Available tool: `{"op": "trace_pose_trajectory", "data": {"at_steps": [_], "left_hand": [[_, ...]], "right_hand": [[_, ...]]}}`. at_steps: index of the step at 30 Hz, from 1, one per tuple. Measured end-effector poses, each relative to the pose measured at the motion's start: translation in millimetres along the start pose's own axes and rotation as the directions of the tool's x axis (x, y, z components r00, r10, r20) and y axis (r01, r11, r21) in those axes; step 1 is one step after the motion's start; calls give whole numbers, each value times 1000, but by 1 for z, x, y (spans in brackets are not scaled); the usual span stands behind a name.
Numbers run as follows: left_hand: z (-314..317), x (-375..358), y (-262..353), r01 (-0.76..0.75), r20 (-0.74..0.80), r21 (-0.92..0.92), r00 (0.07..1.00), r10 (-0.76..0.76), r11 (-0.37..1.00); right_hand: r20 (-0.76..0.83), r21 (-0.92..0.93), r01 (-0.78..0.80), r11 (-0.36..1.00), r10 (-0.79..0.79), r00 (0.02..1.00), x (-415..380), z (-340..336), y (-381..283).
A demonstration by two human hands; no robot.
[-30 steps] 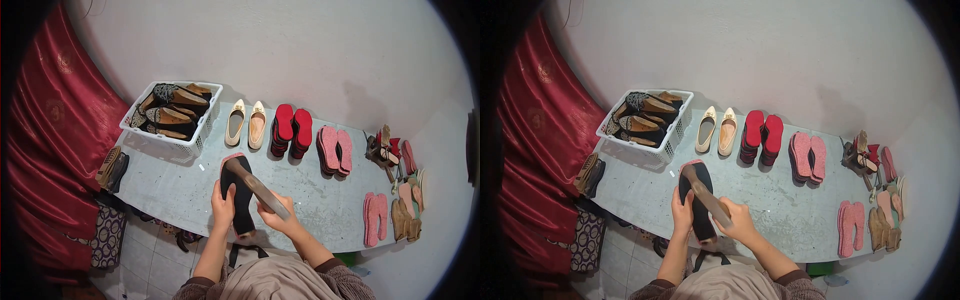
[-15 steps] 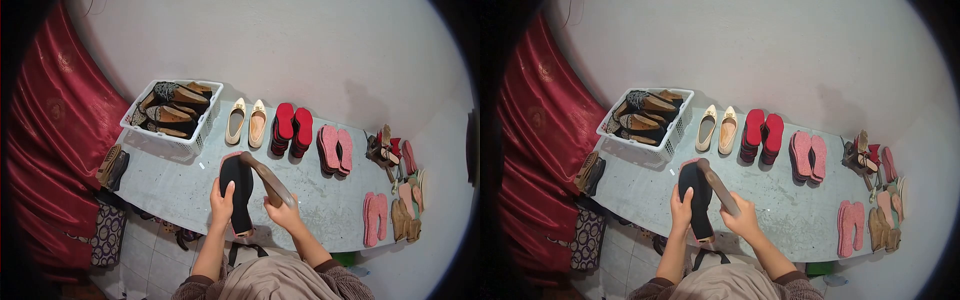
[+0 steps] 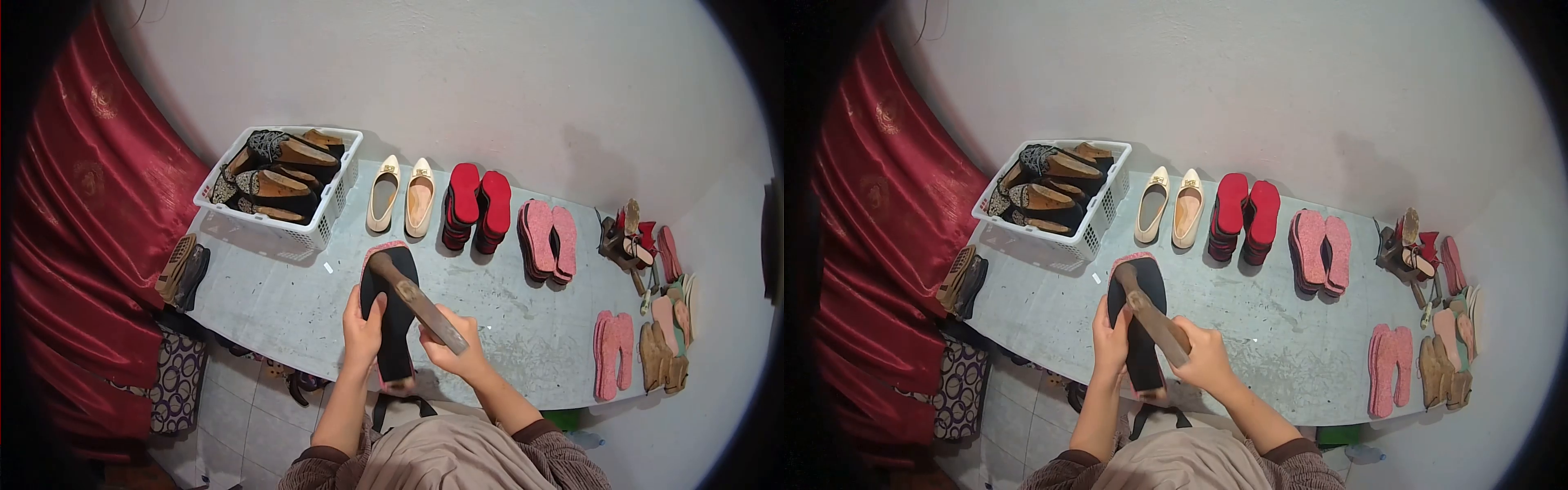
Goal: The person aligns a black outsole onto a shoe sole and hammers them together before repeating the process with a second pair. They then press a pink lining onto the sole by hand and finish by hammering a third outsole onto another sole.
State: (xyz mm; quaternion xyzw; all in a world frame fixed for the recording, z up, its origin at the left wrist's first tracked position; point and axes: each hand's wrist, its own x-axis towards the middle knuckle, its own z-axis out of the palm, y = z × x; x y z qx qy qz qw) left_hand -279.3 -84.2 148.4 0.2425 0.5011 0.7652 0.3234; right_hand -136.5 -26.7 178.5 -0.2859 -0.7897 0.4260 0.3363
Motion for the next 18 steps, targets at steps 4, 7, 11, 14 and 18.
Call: {"op": "trace_pose_trajectory", "data": {"at_steps": [4, 7, 11, 14, 18], "left_hand": [[5, 0, 10, -3, -51, 21, 999, 4, 1000], [3, -2, 8, -32, -12, 48, 999, 33, 998], [0, 5, 0, -11, -46, 60, 999, 14, 998], [2, 3, -1, -15, -53, 110, 998, 20, 994], [4, 6, -1, -53, -90, 126, 994, 64, 991]], "right_hand": [[-238, -10, 146, 989, -145, 961, -7, 14, 14], [-134, -43, 31, 999, -37, 990, -2, 3, 14], [-161, -21, 34, 999, -37, 986, -4, 2, 13], [-171, -40, 48, 998, -55, 984, -8, 4, 20], [-128, -30, 24, 999, -28, 991, -10, 0, 14]]}}
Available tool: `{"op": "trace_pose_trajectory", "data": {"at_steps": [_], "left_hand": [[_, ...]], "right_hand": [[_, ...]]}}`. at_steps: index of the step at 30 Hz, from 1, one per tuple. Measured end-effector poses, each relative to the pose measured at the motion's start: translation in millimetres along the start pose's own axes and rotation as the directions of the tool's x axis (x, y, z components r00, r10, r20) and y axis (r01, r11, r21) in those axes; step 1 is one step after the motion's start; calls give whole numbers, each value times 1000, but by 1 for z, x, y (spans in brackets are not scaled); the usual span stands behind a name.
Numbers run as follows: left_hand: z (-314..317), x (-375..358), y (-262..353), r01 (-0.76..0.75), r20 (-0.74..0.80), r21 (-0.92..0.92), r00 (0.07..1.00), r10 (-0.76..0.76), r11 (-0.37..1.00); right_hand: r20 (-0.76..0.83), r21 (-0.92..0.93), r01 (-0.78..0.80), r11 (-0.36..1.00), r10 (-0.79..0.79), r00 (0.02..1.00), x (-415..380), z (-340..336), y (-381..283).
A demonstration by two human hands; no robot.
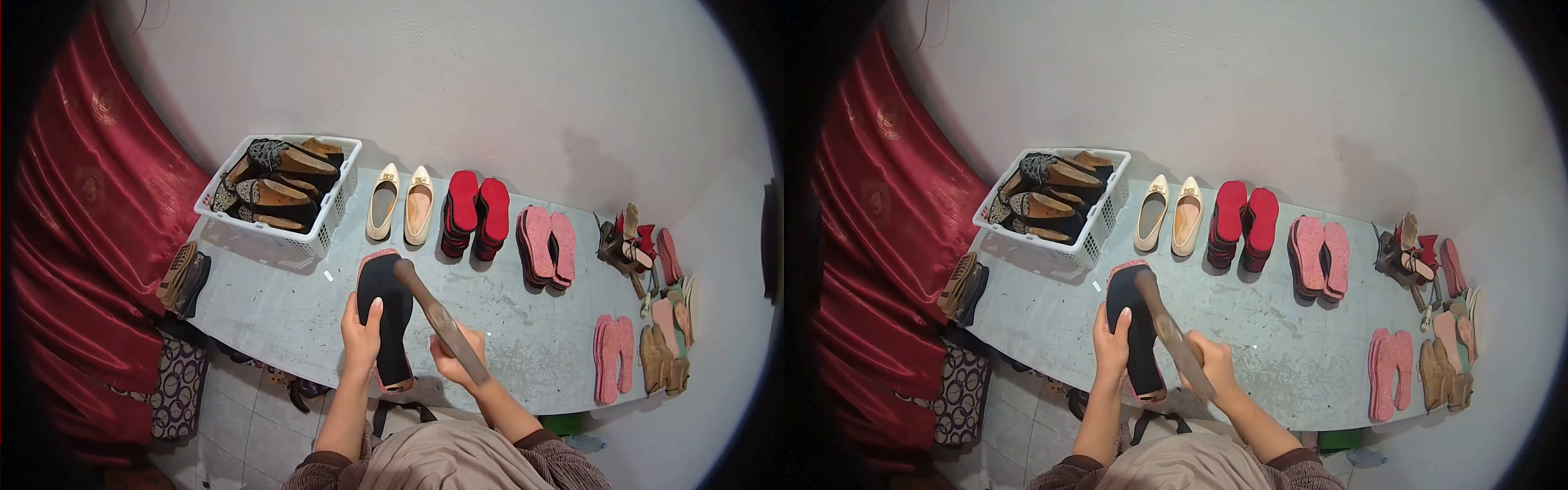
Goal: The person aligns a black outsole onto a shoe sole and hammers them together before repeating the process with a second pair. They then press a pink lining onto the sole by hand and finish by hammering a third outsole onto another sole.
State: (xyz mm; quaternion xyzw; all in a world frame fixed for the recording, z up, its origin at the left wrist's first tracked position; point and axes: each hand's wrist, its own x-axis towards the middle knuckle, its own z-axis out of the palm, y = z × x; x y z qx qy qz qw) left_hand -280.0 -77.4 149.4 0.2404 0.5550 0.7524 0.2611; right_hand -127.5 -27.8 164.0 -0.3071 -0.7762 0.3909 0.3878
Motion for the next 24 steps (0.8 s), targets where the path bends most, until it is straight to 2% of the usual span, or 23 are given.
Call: {"op": "trace_pose_trajectory", "data": {"at_steps": [2, 4, 6, 7, 8, 10, 13, 14, 16, 20, 22, 24], "left_hand": [[-1, -2, -1, -16, 36, 59, 999, 14, 998], [-3, -1, -4, -46, 83, 117, 996, 36, 992], [-5, -1, -10, -10, 92, 71, 996, 4, 997], [-3, -3, -7, -117, 78, 158, 991, 106, 980], [-1, -1, -3, -128, 80, 156, 990, 116, 980], [-1, -7, 3, -50, 66, 57, 997, 46, 997], [-6, -6, 0, 8, 67, -24, 998, -6, 1000], [-6, -6, 3, -1, 69, -22, 998, 2, 1000], [-3, -10, 8, -3, -45, -27, 999, 2, 1000], [-5, -11, 14, -24, 18, -34, 1000, 25, 999], [-5, -9, 14, 3, -29, -23, 1000, -4, 1000], [-6, -5, 14, -46, -45, -25, 998, 45, 999]], "right_hand": [[17, 6, 40, 999, -40, 999, -6, -2, 2], [215, -21, 10, 1000, -5, 977, -1, -5, -7], [200, 1, -16, 1000, 16, 980, -6, -2, -3], [152, 21, 34, 999, -37, 988, -6, -1, -5], [106, 37, 88, 995, -91, 990, -5, -1, -6], [86, 30, 77, 997, -79, 993, -9, 0, -10], [124, 57, -61, 997, 54, 991, -6, -5, -17], [121, 61, -54, 997, 46, 992, -6, -7, -18], [46, 24, 87, 996, -88, 995, -12, -10, -16], [61, 21, 59, 998, -61, 996, -14, -9, -17], [134, -58, -21, 998, 29, 991, -12, -6, -9], [134, -3, -30, 1000, 30, 990, -13, -7, -8]]}}
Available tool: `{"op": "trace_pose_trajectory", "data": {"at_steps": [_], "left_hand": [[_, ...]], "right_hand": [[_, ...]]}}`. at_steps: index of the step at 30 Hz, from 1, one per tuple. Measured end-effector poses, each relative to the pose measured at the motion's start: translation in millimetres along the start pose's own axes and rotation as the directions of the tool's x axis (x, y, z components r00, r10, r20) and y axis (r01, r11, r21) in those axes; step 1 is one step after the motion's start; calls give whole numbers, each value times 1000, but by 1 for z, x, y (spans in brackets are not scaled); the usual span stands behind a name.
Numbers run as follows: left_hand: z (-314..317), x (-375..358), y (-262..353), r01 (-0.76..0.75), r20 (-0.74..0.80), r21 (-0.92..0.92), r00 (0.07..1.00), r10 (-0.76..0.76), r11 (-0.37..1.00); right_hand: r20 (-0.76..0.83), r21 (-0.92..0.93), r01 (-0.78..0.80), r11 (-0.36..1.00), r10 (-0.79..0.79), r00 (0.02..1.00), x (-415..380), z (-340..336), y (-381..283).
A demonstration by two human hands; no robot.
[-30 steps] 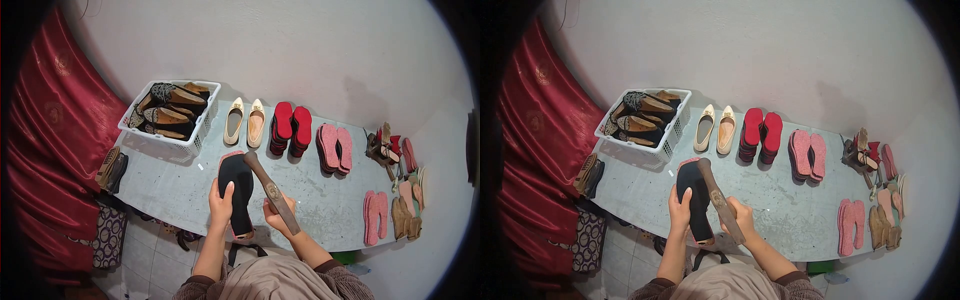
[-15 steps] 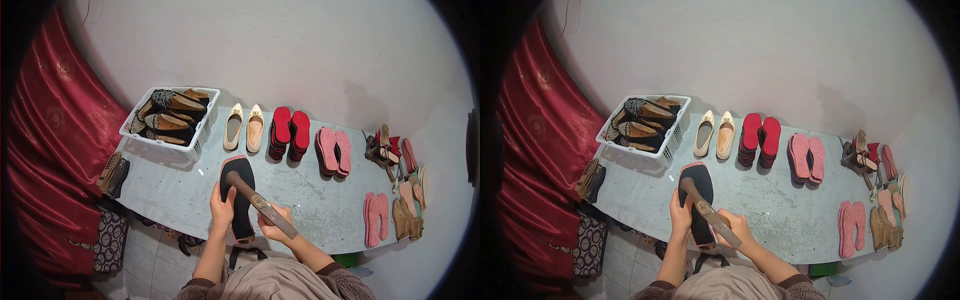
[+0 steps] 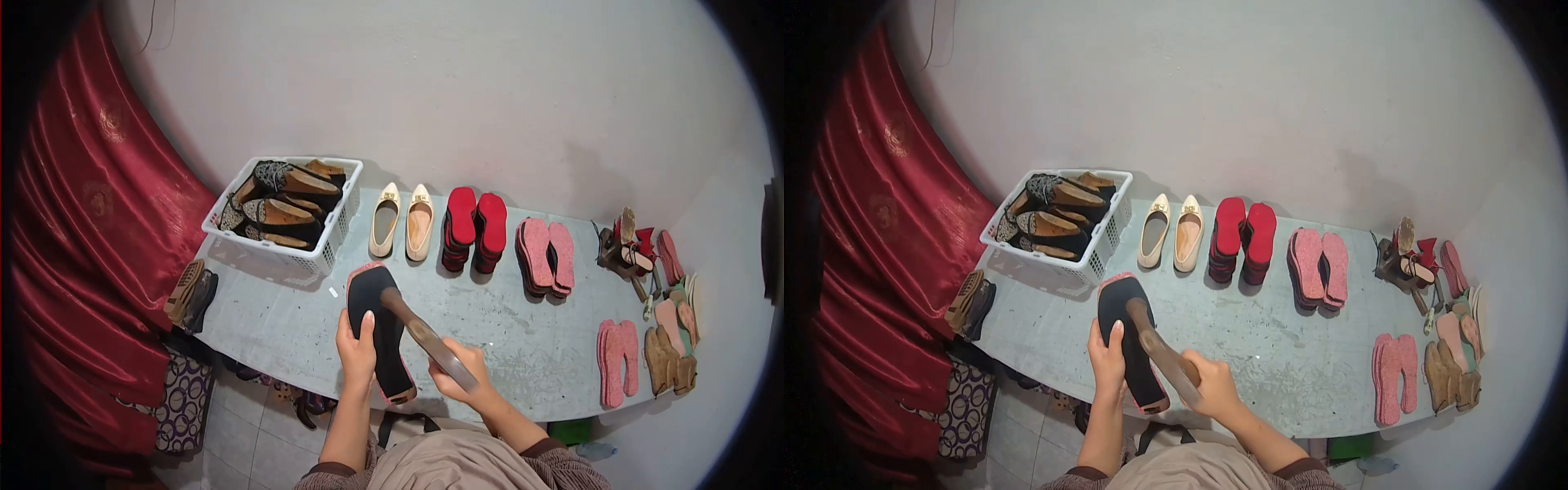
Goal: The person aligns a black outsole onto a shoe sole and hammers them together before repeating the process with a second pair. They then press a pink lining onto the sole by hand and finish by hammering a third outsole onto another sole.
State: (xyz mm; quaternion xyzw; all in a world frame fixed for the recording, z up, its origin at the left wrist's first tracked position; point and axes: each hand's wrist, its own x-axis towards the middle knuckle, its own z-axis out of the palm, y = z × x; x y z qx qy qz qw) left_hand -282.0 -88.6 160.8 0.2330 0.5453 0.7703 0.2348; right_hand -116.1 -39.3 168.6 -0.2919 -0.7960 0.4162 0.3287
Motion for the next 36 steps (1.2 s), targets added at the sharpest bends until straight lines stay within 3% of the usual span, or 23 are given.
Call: {"op": "trace_pose_trajectory", "data": {"at_steps": [2, 8, 10, 12, 14, 16, 18, 20, 22, 24, 26, 29, 30, 32, 33, 36], "left_hand": [[-2, -3, 2, -17, -23, 7, 1000, 17, 1000], [-4, 7, 6, 8, 48, 0, 999, -8, 1000], [-5, 9, 2, -38, 36, -39, 999, 39, 999], [-6, 8, 8, -14, 43, -25, 999, 15, 1000], [-5, 11, 13, 0, 50, -17, 999, 1, 1000], [-8, 17, 18, 15, 62, -34, 998, -13, 999], [-14, 26, 20, -19, 69, -46, 997, 22, 999], [-19, 26, 24, -29, 69, -52, 997, 33, 998], [-20, 27, 36, -56, 77, -32, 995, 58, 998], [-27, 34, 39, -20, 70, -47, 997, 23, 999], [-28, 46, 47, -2, 70, -69, 998, 7, 998], [-33, 45, 58, -12, 47, -128, 999, 18, 992], [-35, 44, 61, -5, 50, -125, 999, 11, 992], [-38, 45, 66, -151, 73, 110, 987, 144, 982], [-41, 47, 65, -153, 75, 112, 987, 145, 982], [-49, 49, 62, -93, 40, -45, 995, 95, 995]], "right_hand": [[-70, 18, 59, 998, -57, 996, -7, 0, -8], [-60, 47, -73, 996, 76, 995, 4, 0, -17], [-143, -25, 110, 994, -112, 983, -3, 3, -11], [-156, 27, 92, 995, -87, 984, -5, 8, -10], [-74, -4, -32, 999, 32, 997, 2, 11, -13], [-99, -55, -63, 997, 57, 993, 3, 14, -24], [-180, -30, 86, 996, -89, 980, 3, 17, -36], [-170, -41, 93, 995, -98, 981, -1, 25, -33], [-15, 13, -29, 1000, 29, 999, 6, 27, -46], [-54, -20, -75, 997, 74, 996, 10, 32, -57], [-126, -62, 83, 995, -90, 988, 11, 35, -57], [-110, -4, 13, 1000, -14, 994, 11, 42, -69], [-79, 10, -16, 1000, 17, 997, 10, 46, -69], [-90, 0, -18, 1000, 18, 996, 15, 46, -77], [-96, -9, -14, 1000, 13, 995, 16, 47, -81], [-190, -21, 76, 997, -79, 979, 5, 56, -84]]}}
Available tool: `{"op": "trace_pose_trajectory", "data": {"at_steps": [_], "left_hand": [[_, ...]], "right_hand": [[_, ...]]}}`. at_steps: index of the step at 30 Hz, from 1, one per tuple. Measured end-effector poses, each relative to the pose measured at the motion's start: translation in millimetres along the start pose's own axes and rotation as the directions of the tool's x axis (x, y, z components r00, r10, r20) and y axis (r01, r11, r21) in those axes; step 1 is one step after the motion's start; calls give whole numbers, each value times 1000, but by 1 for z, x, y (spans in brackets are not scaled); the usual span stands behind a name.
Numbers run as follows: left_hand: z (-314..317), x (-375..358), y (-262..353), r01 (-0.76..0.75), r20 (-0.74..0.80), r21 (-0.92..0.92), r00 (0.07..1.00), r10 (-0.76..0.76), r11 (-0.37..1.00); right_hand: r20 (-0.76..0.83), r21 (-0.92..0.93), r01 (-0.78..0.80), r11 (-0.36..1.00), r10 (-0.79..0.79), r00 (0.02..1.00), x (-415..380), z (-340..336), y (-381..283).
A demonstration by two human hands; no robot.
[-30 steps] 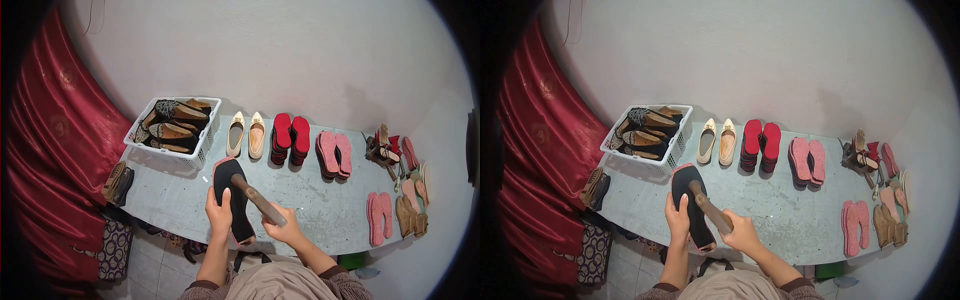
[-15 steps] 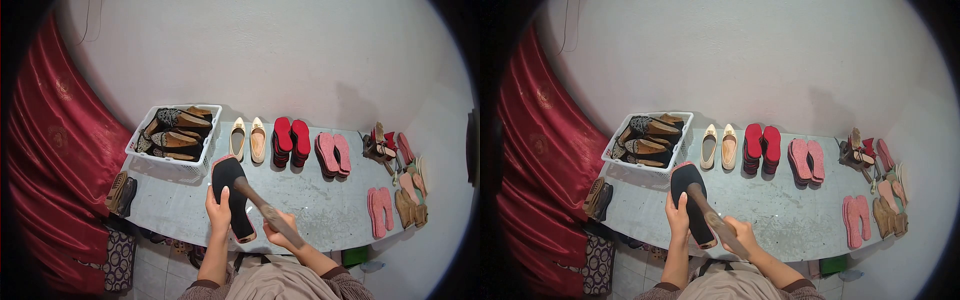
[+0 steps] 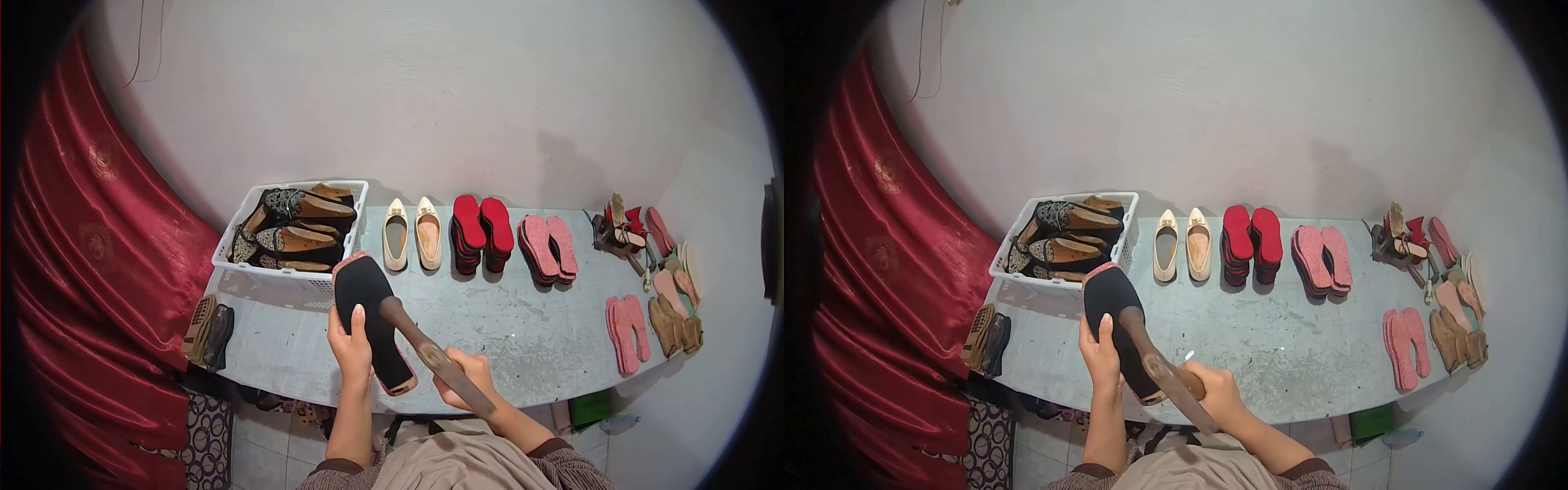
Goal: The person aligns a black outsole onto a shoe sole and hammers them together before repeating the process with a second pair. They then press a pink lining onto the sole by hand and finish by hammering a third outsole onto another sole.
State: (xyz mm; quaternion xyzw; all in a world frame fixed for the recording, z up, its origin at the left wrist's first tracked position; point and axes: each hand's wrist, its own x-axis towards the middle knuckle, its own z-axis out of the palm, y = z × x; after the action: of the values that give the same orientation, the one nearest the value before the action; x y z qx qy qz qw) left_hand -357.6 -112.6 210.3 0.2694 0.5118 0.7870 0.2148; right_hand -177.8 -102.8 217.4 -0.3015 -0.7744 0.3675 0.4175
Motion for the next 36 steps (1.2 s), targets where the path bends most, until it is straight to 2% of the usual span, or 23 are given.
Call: {"op": "trace_pose_trajectory", "data": {"at_steps": [3, 5, 6, 8, 9, 11, 12, 14, 15, 17, 20, 22, 24, 26, 27, 29, 30, 32, 34, 36], "left_hand": [[-8, -2, 3, 26, 15, -100, 1000, -24, 995], [-13, -1, 2, -92, 14, 125, 996, 91, 988], [-15, 2, 2, -102, 14, 121, 995, 101, 987], [-19, 3, 1, 0, -3, 12, 1000, 0, 1000], [-21, 0, 3, 6, -5, 14, 1000, -6, 1000], [-20, -1, 9, 7, 12, -88, 1000, -6, 996], [-21, -1, 10, 13, 16, -86, 1000, -12, 996], [-25, -1, 10, -100, 45, 81, 994, 97, 992], [-27, -1, 10, -98, 45, 84, 994, 95, 992], [-28, 0, 10, 0, 23, -22, 1000, 1, 1000], [-26, -4, 18, 2, 47, -76, 999, 2, 997], [-28, -1, 12, -27, 44, -38, 999, 29, 999], [-28, 2, 12, -66, 40, -3, 997, 66, 998], [-29, -2, 14, -14, 15, -34, 1000, 14, 999], [-26, -4, 19, 15, 8, -71, 1000, -15, 997], [-27, -6, 18, 8, 32, -41, 999, -7, 999], [-28, -6, 18, -7, 56, -12, 998, 8, 1000], [-31, -6, 14, 25, 28, -39, 999, -24, 999], [-28, 0, 15, 43, 10, -78, 999, -43, 996], [-29, -4, 19, 48, 3, -57, 999, -48, 997]], "right_hand": [[65, -7, -55, 998, 55, 996, -5, 9, 4], [55, -26, -58, 998, 59, 997, -7, 11, 4], [47, -42, -61, 997, 63, 997, -5, 12, 3], [24, -20, -10, 1000, 10, 1000, -6, 11, -6], [1, 4, 24, 1000, -24, 1000, -10, 11, -9], [27, -12, -20, 1000, 20, 999, -13, 19, -6], [53, -29, -56, 998, 58, 997, -13, 23, -4], [46, -28, -59, 998, 60, 997, -17, 23, -5], [45, -29, -53, 998, 54, 998, -20, 21, -9], [41, -33, -49, 998, 50, 998, -25, 23, -9], [57, 52, -71, 996, 68, 996, -35, 30, -3], [115, -62, -112, 992, 119, 986, -30, 30, -9], [116, -97, -118, 988, 129, 985, -33, 27, -8], [91, 14, -58, 998, 56, 994, -39, 23, -13], [91, 11, -62, 998, 60, 994, -41, 25, -11], [165, -2, -150, 989, 148, 975, -42, 32, -4], [168, -5, -146, 989, 145, 975, -42, 31, -3], [186, -38, -207, 978, 211, 960, -39, 29, -3], [99, -49, -71, 996, 75, 992, -40, 28, -11], [120, 1, -79, 997, 78, 990, -39, 23, -17]]}}
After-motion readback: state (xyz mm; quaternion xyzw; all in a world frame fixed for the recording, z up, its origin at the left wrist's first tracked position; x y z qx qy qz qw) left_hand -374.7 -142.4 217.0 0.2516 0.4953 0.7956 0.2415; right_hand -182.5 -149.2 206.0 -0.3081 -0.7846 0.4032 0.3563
